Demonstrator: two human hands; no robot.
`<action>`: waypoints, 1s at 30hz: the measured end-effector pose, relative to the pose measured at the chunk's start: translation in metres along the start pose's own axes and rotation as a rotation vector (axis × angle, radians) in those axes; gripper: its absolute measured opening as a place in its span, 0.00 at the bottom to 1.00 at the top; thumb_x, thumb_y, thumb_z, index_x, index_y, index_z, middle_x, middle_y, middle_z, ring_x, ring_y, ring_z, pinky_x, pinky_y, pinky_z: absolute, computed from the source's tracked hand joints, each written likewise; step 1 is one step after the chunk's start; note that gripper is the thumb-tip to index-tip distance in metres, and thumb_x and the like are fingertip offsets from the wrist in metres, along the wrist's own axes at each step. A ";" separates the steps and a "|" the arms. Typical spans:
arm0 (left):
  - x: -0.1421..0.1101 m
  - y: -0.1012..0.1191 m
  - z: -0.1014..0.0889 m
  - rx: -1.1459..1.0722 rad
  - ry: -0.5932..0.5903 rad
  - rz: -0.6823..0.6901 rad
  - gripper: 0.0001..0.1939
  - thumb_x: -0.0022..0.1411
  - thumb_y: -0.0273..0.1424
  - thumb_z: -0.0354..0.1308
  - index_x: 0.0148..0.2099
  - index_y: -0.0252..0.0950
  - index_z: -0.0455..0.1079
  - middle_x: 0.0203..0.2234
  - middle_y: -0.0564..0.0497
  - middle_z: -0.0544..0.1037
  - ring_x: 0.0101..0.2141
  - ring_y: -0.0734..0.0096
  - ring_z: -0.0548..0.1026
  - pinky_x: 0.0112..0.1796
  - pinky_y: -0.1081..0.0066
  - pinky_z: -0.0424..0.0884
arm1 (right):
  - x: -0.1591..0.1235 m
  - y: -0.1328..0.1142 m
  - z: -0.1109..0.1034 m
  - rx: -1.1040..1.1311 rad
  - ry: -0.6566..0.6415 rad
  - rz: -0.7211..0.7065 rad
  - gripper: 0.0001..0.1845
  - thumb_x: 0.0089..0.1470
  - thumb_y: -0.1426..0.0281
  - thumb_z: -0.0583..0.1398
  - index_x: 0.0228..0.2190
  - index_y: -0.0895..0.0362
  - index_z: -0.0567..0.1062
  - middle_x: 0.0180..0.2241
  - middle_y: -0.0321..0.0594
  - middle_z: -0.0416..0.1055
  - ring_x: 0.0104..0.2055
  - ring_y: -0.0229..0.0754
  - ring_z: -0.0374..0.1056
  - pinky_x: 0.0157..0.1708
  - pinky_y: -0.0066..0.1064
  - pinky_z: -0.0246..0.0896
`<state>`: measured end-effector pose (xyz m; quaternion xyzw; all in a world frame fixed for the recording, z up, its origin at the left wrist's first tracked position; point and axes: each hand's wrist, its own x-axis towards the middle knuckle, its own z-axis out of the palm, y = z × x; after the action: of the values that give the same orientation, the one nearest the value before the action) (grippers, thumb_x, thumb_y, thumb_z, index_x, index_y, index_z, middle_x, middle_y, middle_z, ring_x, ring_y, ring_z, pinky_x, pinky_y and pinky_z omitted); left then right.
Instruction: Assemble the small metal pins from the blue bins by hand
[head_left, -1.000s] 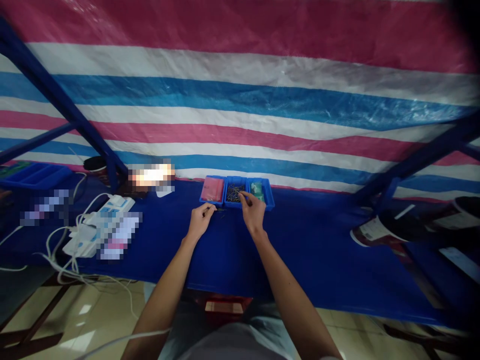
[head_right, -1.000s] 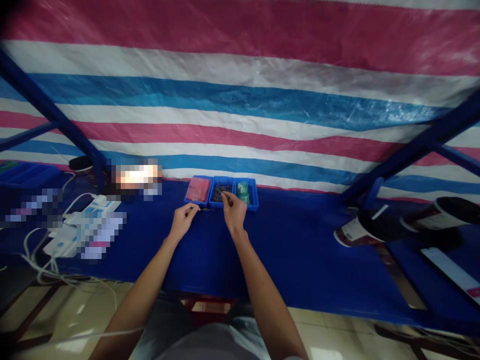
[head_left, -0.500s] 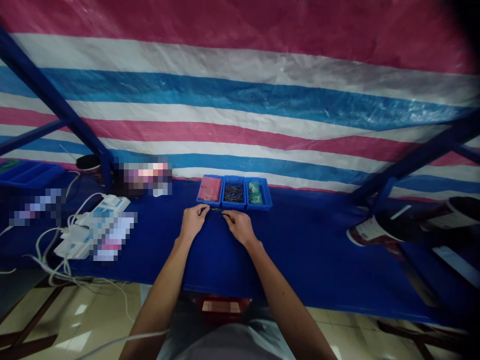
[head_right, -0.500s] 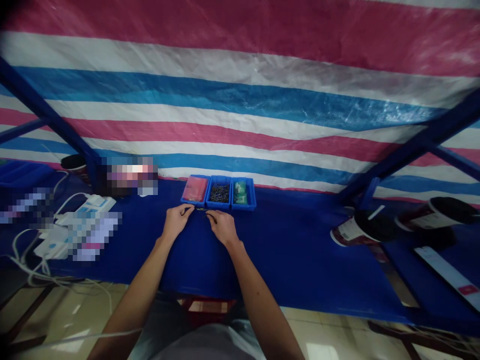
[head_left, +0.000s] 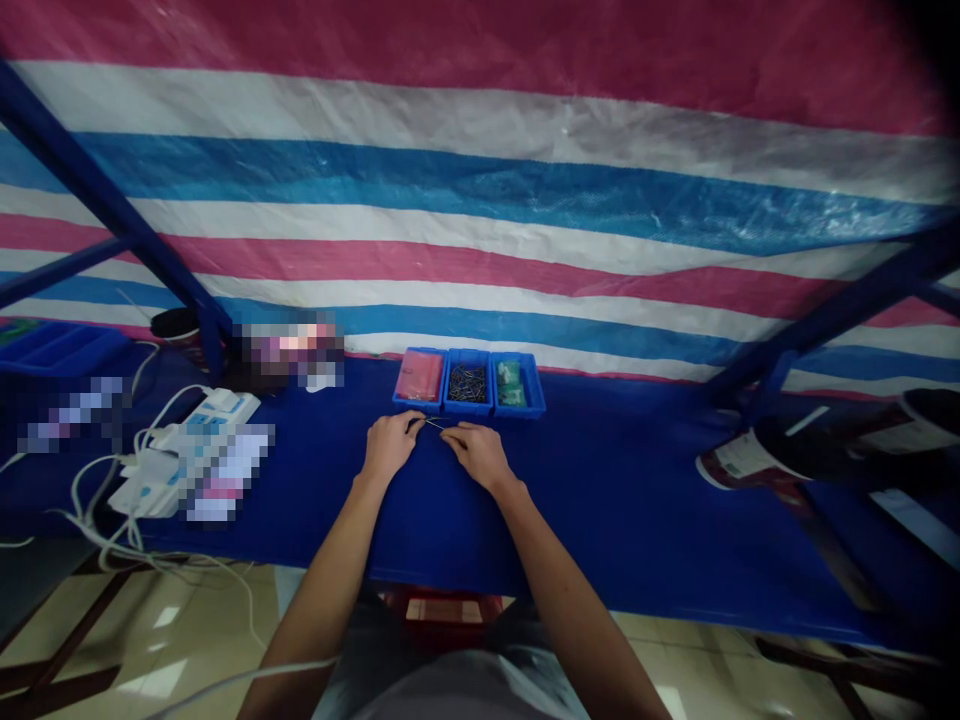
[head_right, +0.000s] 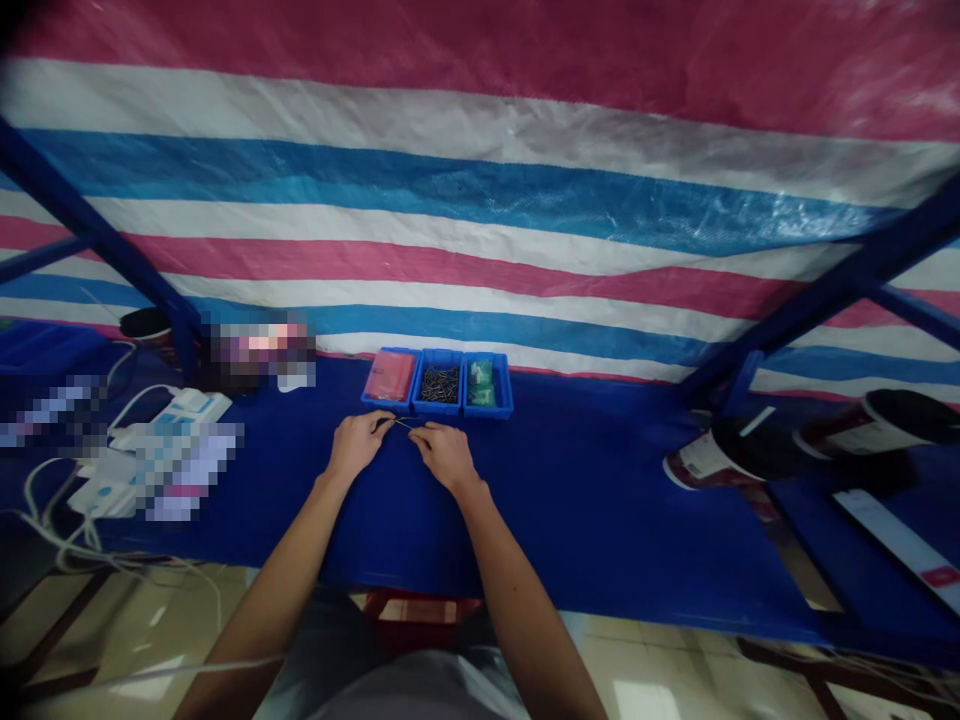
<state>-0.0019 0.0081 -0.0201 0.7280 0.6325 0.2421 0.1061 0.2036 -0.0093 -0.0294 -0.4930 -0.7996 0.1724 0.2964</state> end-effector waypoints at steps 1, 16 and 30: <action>0.000 0.000 0.001 0.004 0.002 0.006 0.12 0.66 0.40 0.58 0.46 0.47 0.80 0.32 0.48 0.83 0.33 0.61 0.78 0.33 0.70 0.64 | 0.000 -0.001 -0.001 0.016 0.007 -0.004 0.11 0.64 0.68 0.58 0.42 0.46 0.82 0.37 0.37 0.79 0.40 0.42 0.74 0.39 0.29 0.63; -0.003 0.006 -0.004 -0.136 0.024 0.097 0.13 0.67 0.41 0.58 0.46 0.45 0.81 0.25 0.52 0.80 0.24 0.72 0.72 0.29 0.74 0.61 | -0.001 -0.012 -0.016 0.610 0.226 0.217 0.12 0.62 0.60 0.57 0.36 0.56 0.71 0.26 0.34 0.69 0.23 0.36 0.64 0.24 0.27 0.57; -0.008 0.018 -0.014 -0.260 -0.039 0.245 0.15 0.68 0.39 0.57 0.49 0.40 0.80 0.20 0.55 0.76 0.20 0.78 0.66 0.28 0.76 0.59 | 0.001 -0.012 -0.005 0.881 0.173 0.206 0.12 0.60 0.59 0.60 0.36 0.56 0.71 0.28 0.36 0.73 0.21 0.35 0.67 0.20 0.26 0.57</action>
<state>0.0064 -0.0055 -0.0012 0.7845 0.5002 0.3188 0.1810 0.1985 -0.0138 -0.0181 -0.4097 -0.5693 0.4824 0.5247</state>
